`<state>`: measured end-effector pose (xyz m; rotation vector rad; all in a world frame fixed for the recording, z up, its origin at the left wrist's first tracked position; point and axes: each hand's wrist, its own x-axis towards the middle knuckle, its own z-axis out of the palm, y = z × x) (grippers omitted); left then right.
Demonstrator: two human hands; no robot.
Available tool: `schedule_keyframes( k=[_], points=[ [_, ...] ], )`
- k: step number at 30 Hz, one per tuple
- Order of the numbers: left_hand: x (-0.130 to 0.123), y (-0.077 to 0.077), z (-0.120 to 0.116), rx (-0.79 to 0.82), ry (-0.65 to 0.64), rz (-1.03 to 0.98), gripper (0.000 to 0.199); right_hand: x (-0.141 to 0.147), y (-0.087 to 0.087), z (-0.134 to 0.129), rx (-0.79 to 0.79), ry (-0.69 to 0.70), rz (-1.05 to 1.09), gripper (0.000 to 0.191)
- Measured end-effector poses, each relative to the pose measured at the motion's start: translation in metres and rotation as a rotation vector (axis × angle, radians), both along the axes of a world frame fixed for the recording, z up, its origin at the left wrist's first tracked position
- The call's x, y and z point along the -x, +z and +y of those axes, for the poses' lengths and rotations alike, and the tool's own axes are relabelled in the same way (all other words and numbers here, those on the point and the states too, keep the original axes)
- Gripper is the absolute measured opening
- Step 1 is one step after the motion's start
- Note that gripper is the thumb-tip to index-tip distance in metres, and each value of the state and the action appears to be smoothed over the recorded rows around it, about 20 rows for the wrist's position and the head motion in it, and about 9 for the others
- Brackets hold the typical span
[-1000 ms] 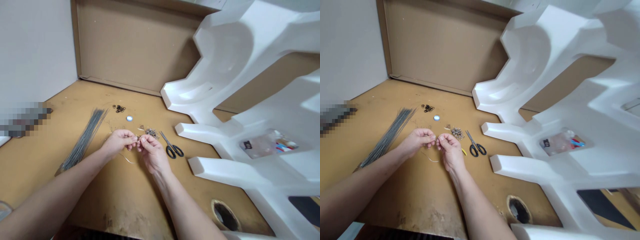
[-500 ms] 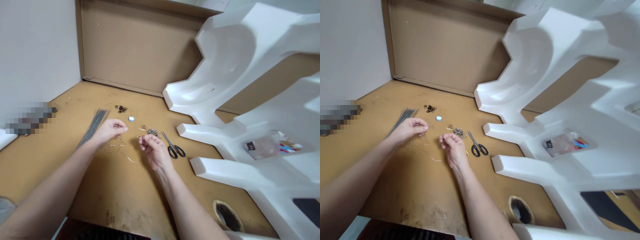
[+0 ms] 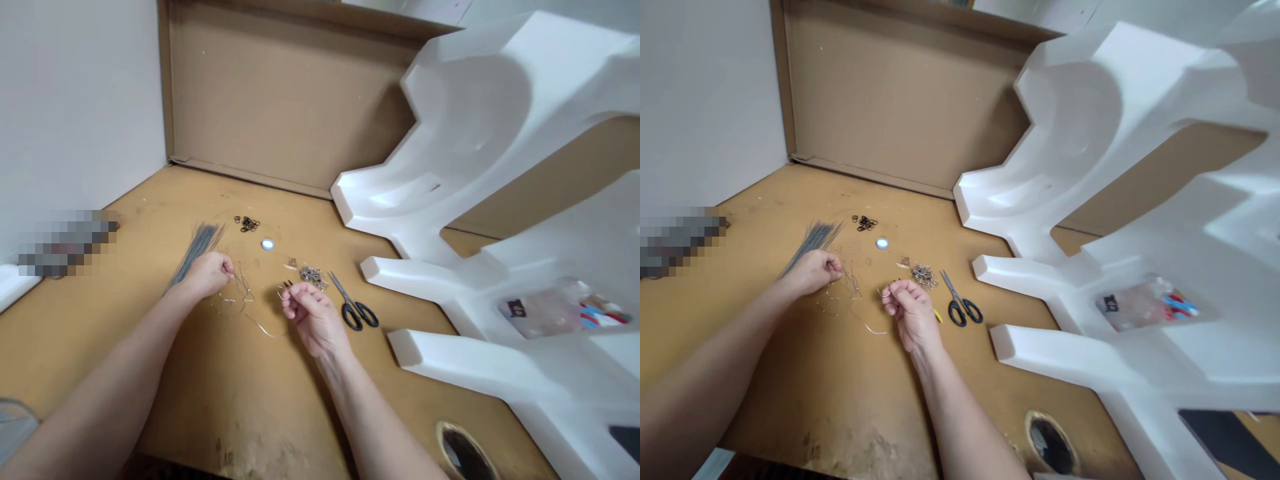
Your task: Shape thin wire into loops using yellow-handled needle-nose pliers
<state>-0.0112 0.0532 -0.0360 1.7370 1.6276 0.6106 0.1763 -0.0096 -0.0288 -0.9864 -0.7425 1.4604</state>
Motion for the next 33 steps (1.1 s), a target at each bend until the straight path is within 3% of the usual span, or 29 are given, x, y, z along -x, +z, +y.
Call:
schedule_keyframes(
  k=[6, 15, 27, 33],
  points=[
    [-0.002, 0.007, -0.001, 0.000, 0.024, 0.334, 0.007, 0.002, -0.002, 0.000, 0.015, 0.003, 0.015, 0.019],
    [-0.006, 0.002, 0.003, 0.026, 0.003, 0.414, 0.014, 0.003, -0.008, -0.001, 0.029, 0.055, 0.011, 0.019],
    [-0.001, 0.006, 0.002, 0.043, -0.029, 0.259, 0.010, 0.002, -0.009, -0.001, 0.018, 0.065, -0.022, 0.022],
    [0.002, 0.004, 0.001, 0.177, -0.087, -0.018, 0.006, 0.001, -0.008, -0.002, 0.054, 0.145, -0.054, 0.023]
  ],
)
